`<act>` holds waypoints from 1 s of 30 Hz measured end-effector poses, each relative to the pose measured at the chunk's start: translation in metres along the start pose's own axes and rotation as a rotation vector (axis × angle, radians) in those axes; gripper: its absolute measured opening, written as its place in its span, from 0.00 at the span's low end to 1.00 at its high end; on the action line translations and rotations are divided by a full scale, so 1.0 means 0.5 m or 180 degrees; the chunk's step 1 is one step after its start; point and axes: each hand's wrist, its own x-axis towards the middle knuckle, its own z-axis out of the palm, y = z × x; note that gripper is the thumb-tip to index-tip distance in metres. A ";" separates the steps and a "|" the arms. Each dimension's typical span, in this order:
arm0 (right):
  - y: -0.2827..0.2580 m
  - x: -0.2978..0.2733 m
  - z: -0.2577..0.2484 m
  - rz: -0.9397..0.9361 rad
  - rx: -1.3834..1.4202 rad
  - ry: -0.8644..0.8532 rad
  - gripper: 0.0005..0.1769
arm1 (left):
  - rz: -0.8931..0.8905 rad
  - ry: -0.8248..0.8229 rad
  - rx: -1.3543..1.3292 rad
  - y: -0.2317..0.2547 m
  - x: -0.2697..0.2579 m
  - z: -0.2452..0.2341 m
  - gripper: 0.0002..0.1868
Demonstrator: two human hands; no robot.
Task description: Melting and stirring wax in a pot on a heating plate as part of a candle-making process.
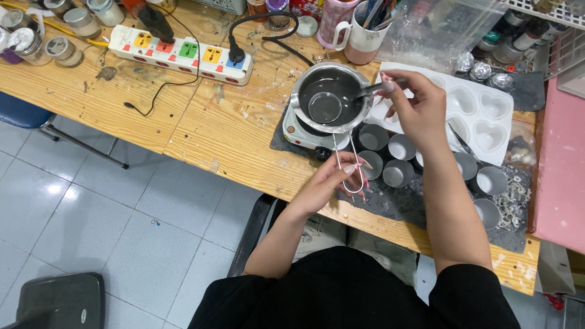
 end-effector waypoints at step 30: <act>0.154 -0.220 -0.294 0.0254 -0.0823 0.1002 0.07 | -0.0017 0.0291 -0.0420 -0.008 -0.012 0.005 0.12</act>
